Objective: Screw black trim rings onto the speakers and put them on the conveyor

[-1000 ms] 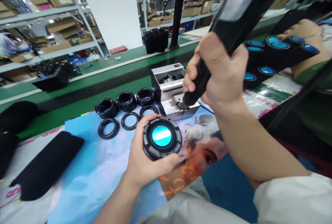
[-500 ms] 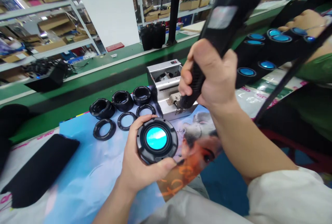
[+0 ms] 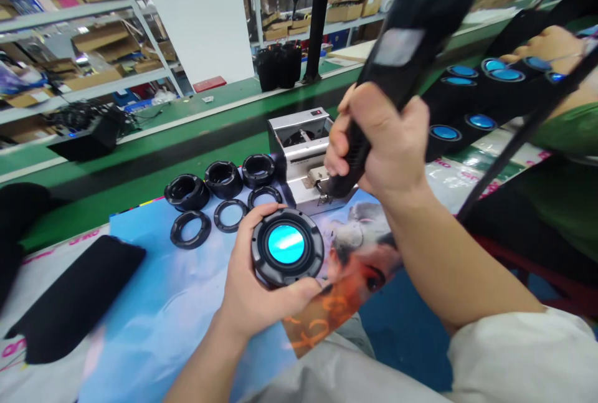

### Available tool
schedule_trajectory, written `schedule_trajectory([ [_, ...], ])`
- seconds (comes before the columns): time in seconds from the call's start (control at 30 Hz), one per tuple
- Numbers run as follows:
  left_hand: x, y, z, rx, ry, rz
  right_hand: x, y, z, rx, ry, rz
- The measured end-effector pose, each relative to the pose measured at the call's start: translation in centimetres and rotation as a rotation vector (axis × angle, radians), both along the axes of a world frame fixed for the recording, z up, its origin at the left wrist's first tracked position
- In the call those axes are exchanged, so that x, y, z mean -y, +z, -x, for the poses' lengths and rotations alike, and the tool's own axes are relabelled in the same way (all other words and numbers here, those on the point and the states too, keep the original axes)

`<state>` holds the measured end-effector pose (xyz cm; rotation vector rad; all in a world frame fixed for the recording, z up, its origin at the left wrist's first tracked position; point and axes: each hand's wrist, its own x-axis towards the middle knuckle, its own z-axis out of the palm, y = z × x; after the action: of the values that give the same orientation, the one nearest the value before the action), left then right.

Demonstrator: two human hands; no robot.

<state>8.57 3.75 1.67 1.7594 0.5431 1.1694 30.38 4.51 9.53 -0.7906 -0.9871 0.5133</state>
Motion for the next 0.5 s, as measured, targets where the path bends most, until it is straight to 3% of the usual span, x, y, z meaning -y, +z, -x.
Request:
schedule_trajectory([
  [0.13, -0.1, 0.1, -0.1, -0.004, 0.001, -0.004, -0.5, 0.3, 0.0, 0.009, -0.082, -0.222],
  [0.37, 0.0, 0.1, -0.1, 0.009, -0.022, 0.023, -2.3, -2.1, -0.7, -0.025, -0.166, -0.108],
  [0.5, 0.0, 0.0, 0.0, 0.017, -0.021, 0.036, -1.4, -1.7, -0.6, -0.029, -0.052, -0.063],
])
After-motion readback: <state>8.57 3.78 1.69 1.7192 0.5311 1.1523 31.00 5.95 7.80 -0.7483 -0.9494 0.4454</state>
